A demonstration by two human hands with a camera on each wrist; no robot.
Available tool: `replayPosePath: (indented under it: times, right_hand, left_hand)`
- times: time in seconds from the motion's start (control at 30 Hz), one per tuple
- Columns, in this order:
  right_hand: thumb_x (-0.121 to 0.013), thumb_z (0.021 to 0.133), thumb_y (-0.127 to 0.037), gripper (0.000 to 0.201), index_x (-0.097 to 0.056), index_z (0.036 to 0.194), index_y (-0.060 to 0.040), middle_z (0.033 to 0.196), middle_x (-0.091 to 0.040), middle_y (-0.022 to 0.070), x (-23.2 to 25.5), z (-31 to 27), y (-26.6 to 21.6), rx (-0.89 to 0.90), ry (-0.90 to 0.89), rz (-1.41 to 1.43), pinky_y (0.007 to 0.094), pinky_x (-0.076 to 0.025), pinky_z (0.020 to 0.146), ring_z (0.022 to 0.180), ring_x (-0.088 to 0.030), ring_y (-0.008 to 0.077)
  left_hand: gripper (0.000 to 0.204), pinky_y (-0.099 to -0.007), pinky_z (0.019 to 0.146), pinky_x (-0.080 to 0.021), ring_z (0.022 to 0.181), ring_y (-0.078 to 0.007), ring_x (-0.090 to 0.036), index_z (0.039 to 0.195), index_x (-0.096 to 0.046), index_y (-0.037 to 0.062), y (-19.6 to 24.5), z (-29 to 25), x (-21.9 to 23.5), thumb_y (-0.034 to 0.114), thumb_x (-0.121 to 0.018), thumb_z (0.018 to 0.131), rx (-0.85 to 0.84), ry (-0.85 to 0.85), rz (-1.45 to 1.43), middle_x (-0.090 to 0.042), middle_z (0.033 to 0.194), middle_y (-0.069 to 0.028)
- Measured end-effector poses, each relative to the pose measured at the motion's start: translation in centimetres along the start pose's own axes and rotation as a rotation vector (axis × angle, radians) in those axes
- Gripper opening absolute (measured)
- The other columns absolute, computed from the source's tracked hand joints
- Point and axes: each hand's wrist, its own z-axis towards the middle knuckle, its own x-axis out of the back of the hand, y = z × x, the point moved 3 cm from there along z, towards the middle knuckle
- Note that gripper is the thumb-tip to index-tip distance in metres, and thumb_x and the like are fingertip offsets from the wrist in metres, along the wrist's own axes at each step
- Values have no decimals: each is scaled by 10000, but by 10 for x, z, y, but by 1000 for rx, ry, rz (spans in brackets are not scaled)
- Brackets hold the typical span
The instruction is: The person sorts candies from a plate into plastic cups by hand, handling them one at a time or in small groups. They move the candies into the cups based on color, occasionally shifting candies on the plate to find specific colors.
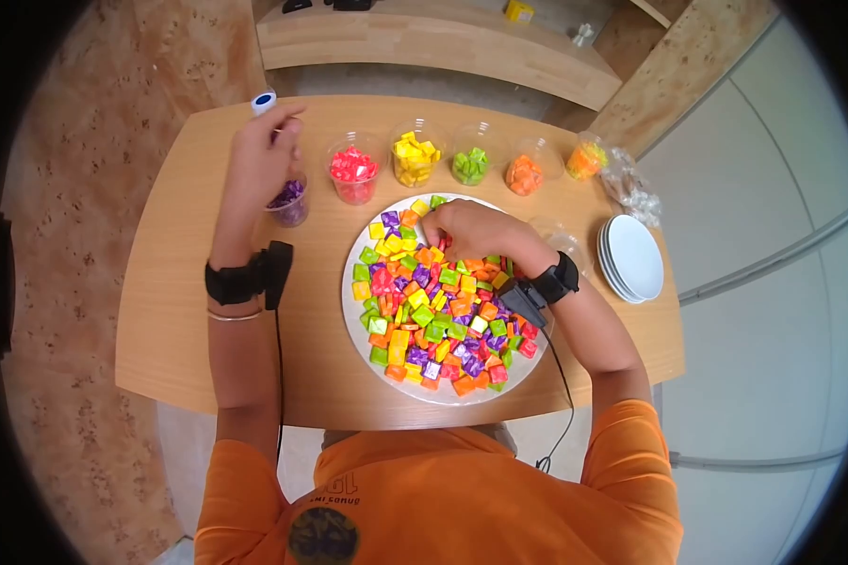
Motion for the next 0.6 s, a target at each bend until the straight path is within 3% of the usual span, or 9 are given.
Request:
replayPosePath:
  times: [0.1,0.17,0.2,0.3,0.43,0.53,0.6]
  right_hand:
    - [-766,697,-26,244,-641,907,-20,857,-648,102,4,-2,5,-21,-31,50,358,-505,723,807,-643,245]
    - [-749,744,2,211,-687,942,-32,842,-679,50,18,-4,6,-16,-41,155,308,-523,719,785,-653,162]
    - [-749,744,2,211,-687,942,-32,842,-679,50,26,-2,6,-10,-47,152,308,-523,719,785,-653,162]
    - [-730,844,18,125,-708,954,-38,844,-677,-18,62,3,-8,-125,28,370,247,-524,724,796,-632,79]
    - [-744,853,0,115,-702,958,-18,827,-675,-3,91,46,-16,-14,126,468,245,-522,719,799,-634,80]
    - [-733,868,-6,182,-703,1047,1,874,-686,20,99,83,-23,-47,94,473,251,-534,734,809,-644,99]
    - [-720,895,-29,282,-681,1171,12,979,-694,53,99,101,-21,-29,203,475,264,-560,773,847,-671,122]
  left_hand:
    - [303,-257,573,-485,648,-76,-577,1303,-639,-36,8,-1,25,67,-571,1026,34,-18,44,-617,833,-16]
    - [283,-251,588,-486,647,-72,-569,1285,-641,-44,10,-6,32,42,-557,1029,191,-188,-36,-607,831,-6]
    - [283,-251,588,-486,647,-72,-569,1285,-641,-44,9,-7,34,42,-557,1029,195,-181,-34,-607,831,-6]
    - [279,-247,610,-494,652,-75,-574,1284,-632,-52,7,-7,33,20,-548,1028,219,-251,-201,-613,859,-10]
    - [291,-237,644,-499,674,-76,-579,1298,-630,-36,4,-11,31,3,-537,1025,261,-300,-119,-604,887,-9]
    - [294,-243,667,-503,705,-85,-589,1288,-635,-34,-10,-9,28,-9,-529,1015,203,-279,-12,-598,892,-16]
    - [296,-253,684,-507,726,-95,-597,1281,-638,-38,-19,-7,30,-14,-531,1006,145,-259,55,-596,887,-24]
